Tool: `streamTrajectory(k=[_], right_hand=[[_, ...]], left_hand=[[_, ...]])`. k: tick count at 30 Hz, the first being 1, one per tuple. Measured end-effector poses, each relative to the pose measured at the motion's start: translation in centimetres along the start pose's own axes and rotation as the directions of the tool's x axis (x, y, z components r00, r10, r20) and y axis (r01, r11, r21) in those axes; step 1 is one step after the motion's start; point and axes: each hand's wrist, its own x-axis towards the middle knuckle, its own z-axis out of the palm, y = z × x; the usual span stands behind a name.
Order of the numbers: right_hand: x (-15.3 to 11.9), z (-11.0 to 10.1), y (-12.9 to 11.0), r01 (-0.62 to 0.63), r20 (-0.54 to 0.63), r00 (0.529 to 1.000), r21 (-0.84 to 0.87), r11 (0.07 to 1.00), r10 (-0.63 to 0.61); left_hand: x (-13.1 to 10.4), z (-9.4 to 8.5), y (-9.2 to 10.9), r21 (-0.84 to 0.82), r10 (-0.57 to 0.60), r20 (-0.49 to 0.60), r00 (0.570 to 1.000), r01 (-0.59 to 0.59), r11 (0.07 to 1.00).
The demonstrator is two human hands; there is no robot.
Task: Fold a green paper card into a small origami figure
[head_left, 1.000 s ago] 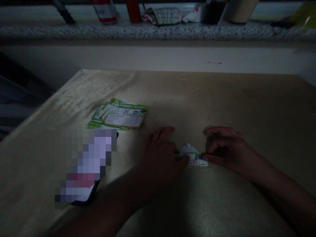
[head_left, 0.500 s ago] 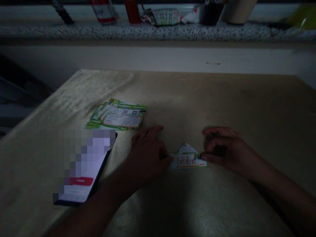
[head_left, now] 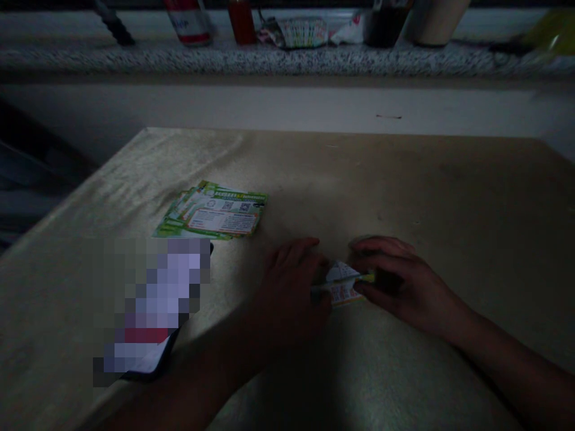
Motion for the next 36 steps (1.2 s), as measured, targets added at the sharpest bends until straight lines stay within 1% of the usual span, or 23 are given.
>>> streamTrajectory(k=[3, 5, 7, 9, 11, 13, 15, 16, 17, 18, 19, 20, 21, 22, 24, 26, 28, 31, 34, 36], right_hand=[[0.2, 0.2, -0.4, -0.040, -0.037, 0.998, 0.150, 0.988, 0.046], [0.1, 0.4, -0.7, -0.076, -0.057, 0.994, 0.251, 0.965, 0.093], [0.0, 0.7, -1.1, -0.110, -0.066, 0.988, 0.338, 0.935, 0.140], [0.0, 0.8, -1.4, -0.149, -0.077, 0.978, 0.400, 0.904, 0.195], [-0.1, 0.7, -1.6, -0.184, -0.082, 0.965, 0.458, 0.870, 0.247], [-0.1, 0.6, -1.7, -0.199, -0.091, 0.954, 0.514, 0.834, 0.284], [-0.1, 0.6, -1.7, -0.190, -0.107, 0.950, 0.542, 0.818, 0.292], [-0.2, 0.6, -1.7, -0.179, -0.119, 0.951, 0.542, 0.821, 0.286], [-0.2, 0.6, -1.7, -0.163, -0.132, 0.953, 0.535, 0.829, 0.273], [-0.1, 0.6, -1.7, -0.143, -0.146, 0.956, 0.523, 0.840, 0.254], [-0.1, 0.6, -1.7, -0.114, -0.163, 0.961, 0.508, 0.853, 0.225], [-0.1, 0.6, -1.8, -0.075, -0.185, 0.965, 0.489, 0.869, 0.187], [0.0, 0.6, -1.9, -0.026, -0.213, 0.967, 0.464, 0.885, 0.140], [0.1, 0.6, -2.0, 0.028, -0.242, 0.966, 0.430, 0.902, 0.086], [0.3, 0.6, -2.4, 0.123, -0.291, 0.956, 0.339, 0.933, -0.020], [0.4, 0.6, -2.9, 0.180, -0.318, 0.943, 0.233, 0.956, -0.099], [0.5, 0.5, -3.2, 0.217, -0.342, 0.927, 0.150, 0.965, -0.155], [0.6, 0.4, -3.5, 0.258, -0.369, 0.905, 0.079, 0.963, -0.212], [0.6, 0.3, -3.6, 0.289, -0.375, 0.892, 0.048, 0.956, -0.251], [0.6, 0.2, -3.6, 0.302, -0.371, 0.890, 0.040, 0.953, -0.266]], left_hand=[[0.3, 0.5, 0.1, -0.080, 0.024, -0.025, 0.999, -0.026, 0.996], [0.6, 0.6, 0.3, -0.154, 0.023, -0.003, 1.000, -0.023, 0.988], [0.8, 0.6, 0.6, -0.215, -0.010, 0.018, 1.000, 0.014, 0.976], [0.9, 0.4, 0.8, -0.294, -0.084, 0.031, 0.996, 0.089, 0.952], [0.9, 0.1, 1.0, -0.412, -0.164, 0.072, 0.984, 0.180, 0.893], [0.9, 0.0, 1.1, -0.532, -0.223, 0.134, 0.966, 0.260, 0.806], [0.8, -0.1, 1.2, -0.611, -0.243, 0.166, 0.956, 0.293, 0.736], [0.7, 0.0, 1.2, -0.626, -0.248, 0.157, 0.956, 0.291, 0.723], [0.7, 0.1, 1.3, -0.626, -0.247, 0.127, 0.961, 0.271, 0.731], [0.6, 0.2, 1.3, -0.606, -0.242, 0.071, 0.968, 0.235, 0.760], [0.5, 0.2, 1.3, -0.564, -0.227, -0.011, 0.974, 0.181, 0.806], [0.5, 0.3, 1.3, -0.500, -0.189, -0.107, 0.976, 0.112, 0.859], [0.4, 0.4, 1.4, -0.418, -0.127, -0.205, 0.970, 0.031, 0.908], [0.4, 0.4, 1.4, -0.327, -0.045, -0.292, 0.955, -0.055, 0.943], [0.4, 0.4, 1.5, -0.160, 0.120, -0.399, 0.909, -0.198, 0.967], [0.5, 0.3, 1.6, -0.050, 0.226, -0.441, 0.869, -0.276, 0.960], [0.7, 0.2, 1.8, 0.023, 0.273, -0.457, 0.847, -0.296, 0.955], [0.9, 0.0, 1.9, 0.083, 0.296, -0.464, 0.835, -0.291, 0.953], [1.0, -0.1, 2.0, 0.090, 0.293, -0.469, 0.833, -0.286, 0.954], [1.0, -0.2, 2.0, 0.086, 0.294, -0.488, 0.822, -0.290, 0.953]])
